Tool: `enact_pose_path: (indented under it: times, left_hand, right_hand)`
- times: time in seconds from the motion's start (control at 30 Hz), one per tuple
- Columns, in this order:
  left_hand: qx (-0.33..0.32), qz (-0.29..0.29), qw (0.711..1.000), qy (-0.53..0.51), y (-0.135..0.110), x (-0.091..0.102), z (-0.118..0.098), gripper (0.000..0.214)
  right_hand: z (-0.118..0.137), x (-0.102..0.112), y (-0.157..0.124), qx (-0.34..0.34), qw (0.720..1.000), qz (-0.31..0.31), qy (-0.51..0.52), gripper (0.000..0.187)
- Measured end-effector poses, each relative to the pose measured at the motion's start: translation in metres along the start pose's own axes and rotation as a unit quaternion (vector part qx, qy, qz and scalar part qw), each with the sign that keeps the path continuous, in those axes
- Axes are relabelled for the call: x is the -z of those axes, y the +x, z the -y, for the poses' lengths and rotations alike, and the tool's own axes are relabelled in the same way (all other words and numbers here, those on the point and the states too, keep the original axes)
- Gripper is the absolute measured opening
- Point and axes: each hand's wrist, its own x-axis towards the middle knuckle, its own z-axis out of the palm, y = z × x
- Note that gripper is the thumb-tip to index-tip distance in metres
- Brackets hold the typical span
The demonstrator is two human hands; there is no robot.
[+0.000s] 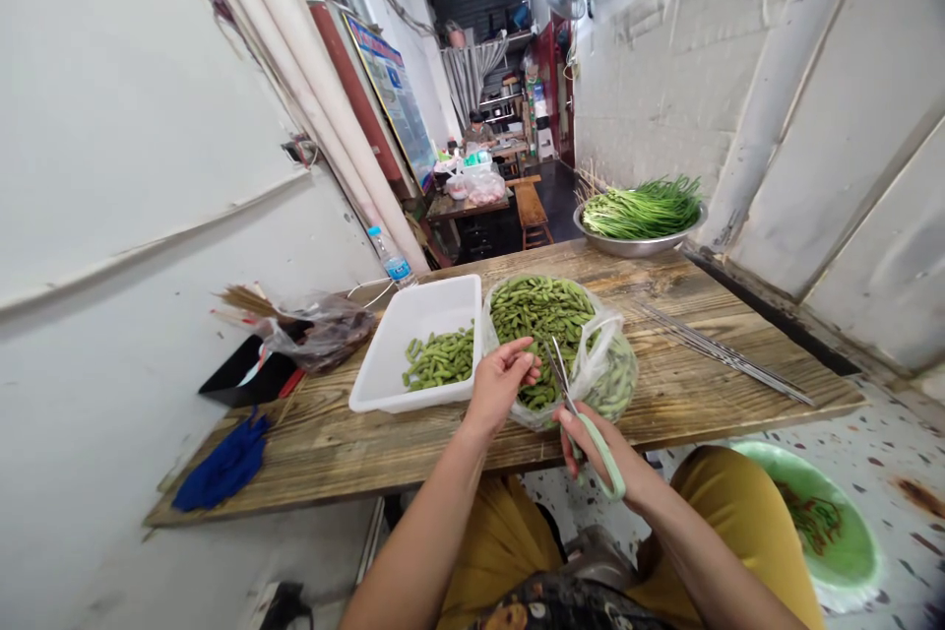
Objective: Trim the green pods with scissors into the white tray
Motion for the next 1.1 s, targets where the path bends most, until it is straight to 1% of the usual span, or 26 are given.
enact_pose_path:
  times: [0.17,0.27,0.53,0.63,0.8,0.87,0.93,1.0,1.03,1.07,1.1]
  left_hand:
    - [0.015,-0.017,1.0,-0.02,-0.003,-0.001,-0.002,0.037]
    - [0.014,-0.027,1.0,0.0,-0.004,-0.002,-0.002,0.034]
    - [-0.003,-0.013,0.997,0.072,-0.003,-0.001,-0.002,0.025]
    - [0.006,-0.003,0.996,0.093,-0.002,-0.001,-0.003,0.023]
    - [0.024,0.013,0.993,0.116,-0.001,-0.003,-0.001,0.021]
    - [0.019,0.009,0.993,0.116,0.0,0.001,0.0,0.022]
    - [0.0,-0.017,0.99,0.137,0.003,0.012,0.0,0.022]
    - [-0.04,-0.076,0.978,0.193,0.008,0.031,-0.002,0.021]
    - [-0.067,-0.115,0.963,0.236,0.01,0.042,-0.003,0.021]
    - [-0.097,-0.154,0.941,0.287,0.012,0.053,-0.006,0.022]
    - [-0.126,-0.191,0.912,0.341,0.014,0.062,-0.008,0.024]
  right_hand:
    - [0.005,-0.003,-0.001,-0.005,1.0,-0.001,0.006,0.046]
    - [0.005,-0.003,0.0,-0.003,1.0,0.002,0.01,0.046]
    - [0.001,0.001,0.004,-0.01,1.0,-0.009,0.013,0.041]
    - [-0.004,0.005,0.006,-0.011,1.0,-0.011,0.01,0.04]
    - [-0.007,0.009,0.007,-0.038,0.999,-0.022,-0.006,0.037]
    - [-0.009,0.01,0.008,-0.053,0.998,-0.028,-0.006,0.038]
    - [-0.011,0.01,0.008,-0.08,0.996,-0.04,0.0,0.04]
    - [-0.014,0.01,0.007,-0.099,0.993,-0.055,0.015,0.042]
    - [-0.016,0.01,0.007,-0.105,0.992,-0.057,0.03,0.044]
    - [-0.017,0.011,0.006,-0.11,0.991,-0.055,0.052,0.044]
    - [-0.018,0.011,0.005,-0.116,0.989,-0.049,0.08,0.045]
